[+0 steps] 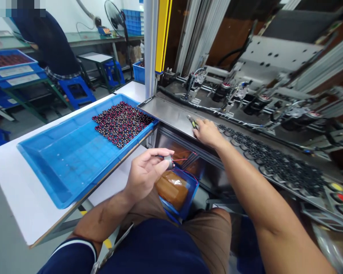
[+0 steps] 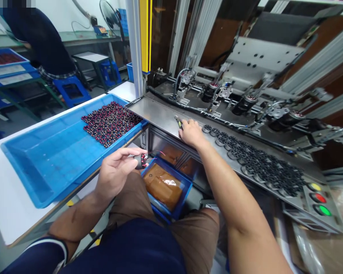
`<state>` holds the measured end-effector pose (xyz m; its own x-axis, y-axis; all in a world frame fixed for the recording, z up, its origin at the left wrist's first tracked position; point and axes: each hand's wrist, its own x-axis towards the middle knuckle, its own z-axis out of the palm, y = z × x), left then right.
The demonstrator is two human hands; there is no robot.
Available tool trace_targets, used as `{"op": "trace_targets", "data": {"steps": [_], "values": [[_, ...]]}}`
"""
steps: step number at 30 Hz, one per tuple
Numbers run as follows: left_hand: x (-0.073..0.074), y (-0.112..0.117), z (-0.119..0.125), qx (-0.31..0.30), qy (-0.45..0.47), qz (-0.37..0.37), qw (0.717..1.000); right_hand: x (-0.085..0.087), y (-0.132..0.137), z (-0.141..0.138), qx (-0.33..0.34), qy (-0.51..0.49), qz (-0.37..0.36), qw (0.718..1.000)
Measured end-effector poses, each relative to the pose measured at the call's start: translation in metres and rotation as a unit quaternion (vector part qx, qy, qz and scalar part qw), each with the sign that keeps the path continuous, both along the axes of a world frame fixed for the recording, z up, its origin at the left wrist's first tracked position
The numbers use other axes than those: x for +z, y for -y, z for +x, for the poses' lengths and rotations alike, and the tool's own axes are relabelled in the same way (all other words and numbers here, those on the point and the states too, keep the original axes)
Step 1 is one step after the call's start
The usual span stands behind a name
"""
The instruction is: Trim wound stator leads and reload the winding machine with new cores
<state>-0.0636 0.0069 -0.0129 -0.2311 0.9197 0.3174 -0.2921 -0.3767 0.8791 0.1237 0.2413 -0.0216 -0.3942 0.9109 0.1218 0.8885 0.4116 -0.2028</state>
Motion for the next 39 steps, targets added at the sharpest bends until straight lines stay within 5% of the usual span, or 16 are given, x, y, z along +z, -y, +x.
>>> {"op": "trace_targets", "data": {"steps": [5,8,11,13,15,18,21,27,39], "values": [[0.004,0.002,0.006,0.000,-0.003,-0.004,1.000,0.013,0.002,0.016,0.013,-0.134,-0.014,0.991],[0.005,0.003,0.008,-0.019,0.006,-0.021,1.000,0.019,0.028,0.032,0.015,-0.241,-0.031,0.970],[0.006,0.004,0.010,-0.057,0.016,-0.056,0.997,0.009,0.087,0.049,0.051,-0.356,-0.090,0.929],[0.007,0.003,0.014,-0.074,0.016,-0.064,0.995,-0.006,0.139,0.058,0.085,-0.507,-0.197,0.835],[0.008,0.002,0.019,-0.080,0.007,-0.062,0.995,-0.021,0.191,0.063,0.087,-0.536,-0.249,0.802],[0.010,0.001,0.032,-0.089,-0.007,-0.059,0.994,-0.036,0.249,0.065,0.085,-0.515,-0.210,0.827],[0.013,0.003,0.045,-0.105,-0.013,-0.051,0.993,-0.038,0.272,0.067,0.114,-0.480,-0.145,0.858],[0.017,0.010,0.057,-0.121,-0.040,-0.038,0.991,-0.030,0.269,0.072,0.159,-0.415,-0.051,0.894],[0.019,0.014,0.051,-0.116,-0.050,-0.040,0.991,-0.029,0.265,0.061,0.174,-0.426,-0.041,0.887]]}}
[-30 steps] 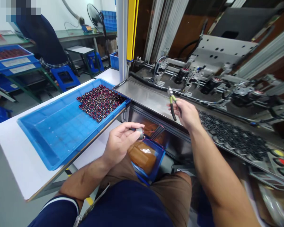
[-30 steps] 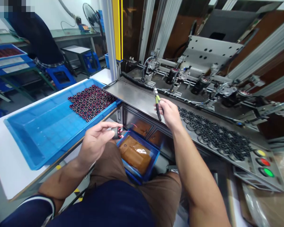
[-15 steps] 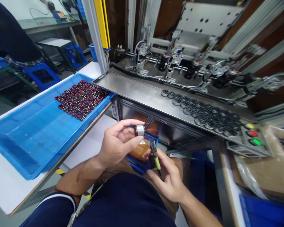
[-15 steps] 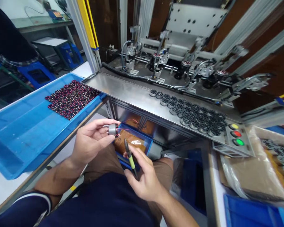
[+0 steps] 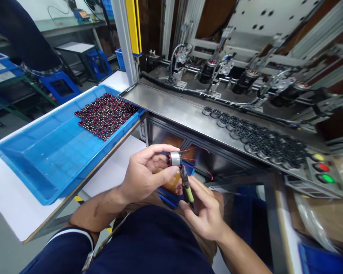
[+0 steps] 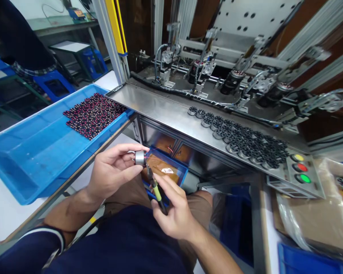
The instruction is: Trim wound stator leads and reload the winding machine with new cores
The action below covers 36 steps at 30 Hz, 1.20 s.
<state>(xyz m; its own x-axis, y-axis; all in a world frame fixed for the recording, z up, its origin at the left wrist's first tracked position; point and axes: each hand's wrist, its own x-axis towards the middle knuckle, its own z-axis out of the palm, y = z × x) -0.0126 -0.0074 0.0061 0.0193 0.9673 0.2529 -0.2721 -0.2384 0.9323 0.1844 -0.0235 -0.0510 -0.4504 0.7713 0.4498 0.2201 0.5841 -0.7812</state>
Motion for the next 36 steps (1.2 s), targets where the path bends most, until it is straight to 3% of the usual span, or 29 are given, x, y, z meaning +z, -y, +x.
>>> {"op": "trace_targets", "data": {"steps": [6,10,14,18,36], "values": [[-0.004,-0.002,-0.001,-0.011,0.006,-0.003,1.000,0.005,0.000,0.001,-0.009,-0.012,-0.001,1.000],[-0.008,-0.003,-0.003,-0.013,0.018,0.036,0.999,0.004,0.002,0.004,0.001,0.000,-0.019,1.000],[-0.009,-0.002,-0.004,0.029,-0.019,0.086,0.996,0.005,0.001,0.003,0.017,0.005,-0.003,1.000],[-0.010,-0.001,-0.004,0.035,-0.043,0.115,0.992,0.009,-0.002,0.000,0.024,0.000,0.001,1.000],[-0.009,0.002,-0.008,0.050,-0.129,0.150,0.979,0.011,-0.004,0.002,-0.003,0.009,0.007,1.000]]}}
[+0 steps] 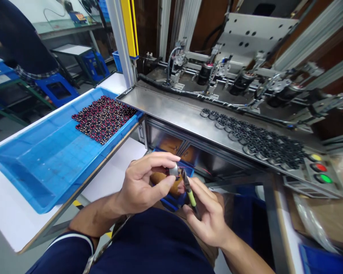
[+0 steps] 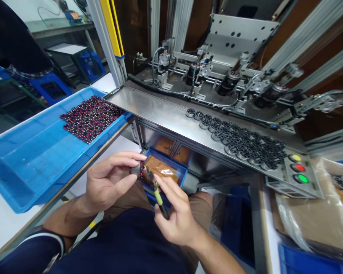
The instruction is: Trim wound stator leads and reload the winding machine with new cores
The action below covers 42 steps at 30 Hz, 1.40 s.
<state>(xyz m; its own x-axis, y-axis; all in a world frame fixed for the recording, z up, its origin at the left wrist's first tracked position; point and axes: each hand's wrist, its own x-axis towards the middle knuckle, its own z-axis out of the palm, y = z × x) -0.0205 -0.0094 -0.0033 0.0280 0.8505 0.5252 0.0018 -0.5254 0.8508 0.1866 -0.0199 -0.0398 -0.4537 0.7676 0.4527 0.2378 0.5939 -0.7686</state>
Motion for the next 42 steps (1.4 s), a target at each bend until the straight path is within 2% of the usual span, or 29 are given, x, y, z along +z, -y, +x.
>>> {"op": "trace_targets", "data": {"steps": [5,9,14,17,20,23,26,32,37,42], "values": [[0.001,0.001,0.000,-0.006,-0.011,0.017,1.000,0.006,0.000,-0.002,0.007,0.001,0.007,1.000],[0.003,0.003,0.000,-0.004,-0.027,0.025,0.999,0.003,0.001,-0.003,0.004,-0.014,0.019,1.000],[0.003,0.002,-0.004,-0.006,-0.035,0.037,0.999,0.001,0.003,0.000,-0.029,-0.018,-0.024,0.999],[0.000,-0.002,-0.008,-0.018,-0.068,0.102,0.992,0.000,0.003,0.005,-0.078,0.003,-0.015,0.997],[-0.003,-0.006,-0.010,0.005,-0.097,0.182,0.979,0.000,0.003,0.011,-0.094,0.026,-0.019,0.995],[-0.003,-0.008,-0.010,0.042,-0.147,0.222,0.963,0.000,0.005,0.017,-0.085,0.015,-0.048,0.995],[-0.002,-0.008,-0.011,0.041,-0.187,0.254,0.948,0.006,0.011,0.022,-0.077,0.012,-0.075,0.994],[-0.005,-0.006,-0.014,0.070,-0.242,0.252,0.934,0.031,0.029,0.027,-0.013,-0.016,-0.177,0.984],[-0.008,-0.009,-0.014,0.064,-0.255,0.258,0.929,0.046,0.036,0.032,0.072,-0.032,-0.270,0.960],[-0.003,-0.012,-0.013,0.071,-0.232,0.284,0.927,0.046,0.033,0.031,0.101,-0.036,-0.298,0.949]]}}
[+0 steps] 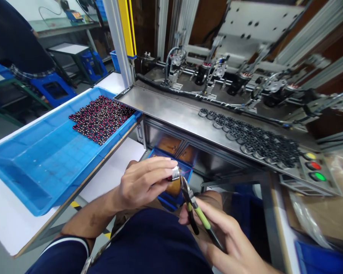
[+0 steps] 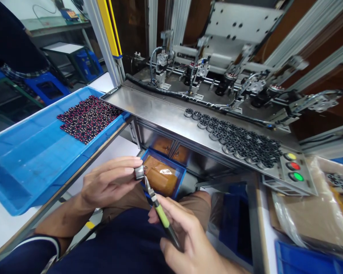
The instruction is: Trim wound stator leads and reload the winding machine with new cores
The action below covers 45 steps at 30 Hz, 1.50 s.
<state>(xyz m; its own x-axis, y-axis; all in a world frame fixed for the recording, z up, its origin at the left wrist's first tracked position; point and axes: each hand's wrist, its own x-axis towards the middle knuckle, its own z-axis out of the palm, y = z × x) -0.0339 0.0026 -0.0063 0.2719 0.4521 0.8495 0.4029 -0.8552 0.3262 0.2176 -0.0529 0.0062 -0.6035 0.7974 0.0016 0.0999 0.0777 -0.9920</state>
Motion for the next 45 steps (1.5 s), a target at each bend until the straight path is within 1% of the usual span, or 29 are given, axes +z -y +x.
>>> {"op": "trace_targets", "data": {"steps": [6,11,16,21,26,30,34,36,40,42,45], "values": [[0.002,-0.001,0.000,-0.011,0.026,-0.003,1.000,-0.004,-0.001,-0.008,0.009,0.002,-0.025,1.000],[0.001,-0.001,0.000,-0.019,0.031,-0.007,0.999,-0.001,-0.003,-0.012,0.010,0.007,-0.046,0.999],[0.003,0.000,-0.001,-0.034,0.033,-0.009,0.999,0.002,-0.005,-0.011,0.003,0.005,-0.050,0.999],[0.005,0.000,-0.002,-0.031,0.032,-0.013,0.999,0.002,-0.005,-0.013,-0.011,-0.002,-0.047,0.999],[0.004,0.002,-0.003,-0.025,0.033,-0.037,0.998,0.001,-0.005,-0.016,-0.028,-0.008,-0.025,0.999],[0.003,0.004,-0.003,-0.020,0.031,-0.047,0.998,0.005,-0.008,-0.019,-0.047,0.003,-0.013,0.999],[0.001,0.003,-0.003,-0.010,0.026,-0.054,0.998,0.009,-0.013,-0.022,-0.070,0.057,0.064,0.994],[0.000,0.002,-0.002,-0.010,0.029,-0.053,0.998,0.008,-0.014,-0.022,-0.099,0.066,0.084,0.989],[-0.005,0.000,-0.004,-0.017,0.032,-0.027,0.999,0.000,-0.014,-0.016,-0.149,0.037,0.040,0.987],[-0.009,0.000,-0.006,-0.015,0.016,-0.020,1.000,-0.003,-0.013,-0.012,-0.154,0.018,0.022,0.988],[-0.014,0.002,-0.009,0.005,-0.006,-0.014,1.000,-0.008,-0.011,-0.008,-0.159,0.007,0.004,0.987]]}}
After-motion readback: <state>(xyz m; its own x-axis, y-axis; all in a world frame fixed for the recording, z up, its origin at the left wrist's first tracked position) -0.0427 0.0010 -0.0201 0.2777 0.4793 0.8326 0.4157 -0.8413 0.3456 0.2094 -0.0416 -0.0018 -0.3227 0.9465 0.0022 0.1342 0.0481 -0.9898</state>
